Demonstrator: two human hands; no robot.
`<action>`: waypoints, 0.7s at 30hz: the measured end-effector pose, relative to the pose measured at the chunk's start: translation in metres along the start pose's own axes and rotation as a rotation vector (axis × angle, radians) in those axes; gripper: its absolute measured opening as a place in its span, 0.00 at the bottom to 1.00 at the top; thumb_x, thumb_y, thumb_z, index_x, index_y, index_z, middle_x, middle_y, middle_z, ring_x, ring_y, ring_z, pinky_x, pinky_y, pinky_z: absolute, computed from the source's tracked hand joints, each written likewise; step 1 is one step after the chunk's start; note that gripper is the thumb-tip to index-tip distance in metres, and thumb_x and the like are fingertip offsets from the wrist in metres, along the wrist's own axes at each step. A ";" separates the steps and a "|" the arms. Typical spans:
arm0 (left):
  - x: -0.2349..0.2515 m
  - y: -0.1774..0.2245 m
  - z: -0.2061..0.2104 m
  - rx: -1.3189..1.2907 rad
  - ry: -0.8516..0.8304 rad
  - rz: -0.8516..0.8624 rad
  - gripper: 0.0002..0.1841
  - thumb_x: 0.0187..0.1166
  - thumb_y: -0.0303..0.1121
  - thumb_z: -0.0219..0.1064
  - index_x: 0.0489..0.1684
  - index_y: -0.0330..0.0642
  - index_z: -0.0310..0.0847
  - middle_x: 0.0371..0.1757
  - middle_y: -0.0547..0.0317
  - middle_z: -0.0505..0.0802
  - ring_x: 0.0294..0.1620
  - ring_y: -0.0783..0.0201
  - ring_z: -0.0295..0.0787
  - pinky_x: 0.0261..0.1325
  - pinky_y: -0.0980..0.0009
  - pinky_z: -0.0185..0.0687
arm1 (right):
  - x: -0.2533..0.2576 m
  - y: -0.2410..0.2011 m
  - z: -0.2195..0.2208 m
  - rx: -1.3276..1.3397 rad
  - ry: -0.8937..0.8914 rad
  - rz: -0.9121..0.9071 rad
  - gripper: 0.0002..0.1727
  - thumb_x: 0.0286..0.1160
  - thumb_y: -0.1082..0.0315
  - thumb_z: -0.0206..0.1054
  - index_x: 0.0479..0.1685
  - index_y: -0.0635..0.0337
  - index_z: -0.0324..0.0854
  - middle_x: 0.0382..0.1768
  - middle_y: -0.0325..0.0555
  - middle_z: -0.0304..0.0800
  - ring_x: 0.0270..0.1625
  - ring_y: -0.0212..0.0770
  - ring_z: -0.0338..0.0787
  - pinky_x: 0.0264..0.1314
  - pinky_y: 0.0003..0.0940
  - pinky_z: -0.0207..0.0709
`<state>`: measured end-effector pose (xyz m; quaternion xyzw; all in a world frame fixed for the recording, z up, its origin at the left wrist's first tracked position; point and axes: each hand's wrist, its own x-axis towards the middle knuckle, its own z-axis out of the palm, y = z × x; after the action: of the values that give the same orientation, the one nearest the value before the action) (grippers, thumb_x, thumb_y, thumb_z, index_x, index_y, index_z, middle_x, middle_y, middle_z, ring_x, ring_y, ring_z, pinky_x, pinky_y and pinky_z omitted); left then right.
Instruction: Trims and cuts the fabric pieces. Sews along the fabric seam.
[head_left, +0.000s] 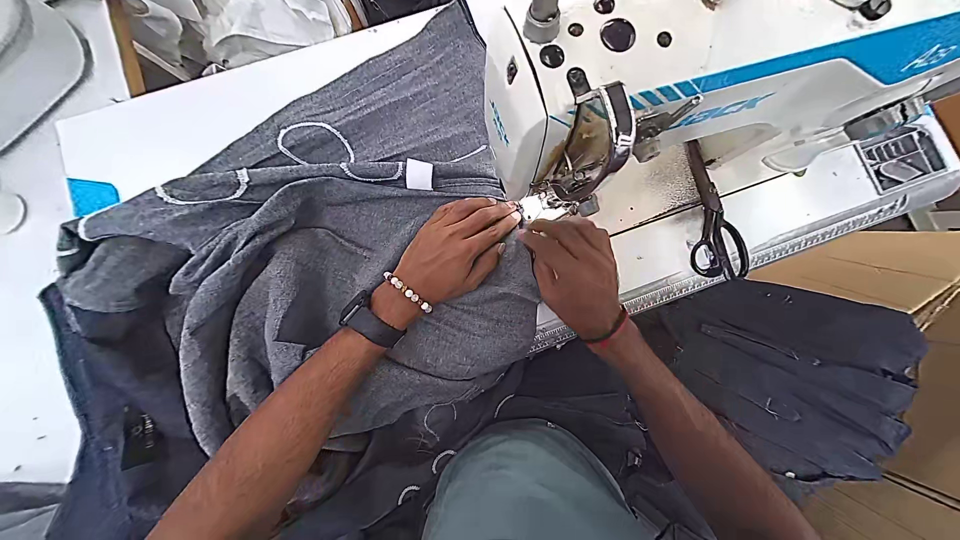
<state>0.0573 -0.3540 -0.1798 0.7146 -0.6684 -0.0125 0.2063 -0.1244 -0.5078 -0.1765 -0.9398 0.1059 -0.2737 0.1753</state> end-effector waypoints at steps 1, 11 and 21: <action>0.001 -0.005 -0.001 0.000 -0.009 0.020 0.24 0.89 0.43 0.50 0.80 0.54 0.79 0.83 0.64 0.81 0.87 0.58 0.69 0.89 0.56 0.61 | -0.004 -0.002 0.001 0.005 -0.016 -0.038 0.18 0.80 0.70 0.61 0.59 0.44 0.93 0.65 0.35 0.92 0.70 0.44 0.86 0.67 0.47 0.76; 0.009 -0.015 -0.006 0.092 -0.045 0.062 0.23 0.86 0.48 0.52 0.77 0.76 0.81 0.79 0.64 0.84 0.79 0.52 0.73 0.81 0.50 0.59 | -0.024 -0.010 0.006 -0.185 0.072 0.046 0.15 0.78 0.67 0.62 0.51 0.41 0.95 0.60 0.28 0.96 0.58 0.38 0.89 0.60 0.44 0.70; 0.000 0.059 0.017 0.191 -0.010 -0.307 0.45 0.69 0.76 0.58 0.83 0.57 0.75 0.88 0.58 0.74 0.89 0.49 0.64 0.90 0.43 0.50 | 0.015 -0.014 -0.012 -0.056 -0.188 0.376 0.15 0.69 0.55 0.71 0.26 0.56 0.85 0.42 0.54 0.86 0.51 0.58 0.85 0.49 0.57 0.76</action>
<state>-0.0036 -0.3599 -0.1767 0.8246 -0.5504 0.0160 0.1297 -0.1171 -0.5031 -0.1546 -0.9294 0.2703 -0.1440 0.2061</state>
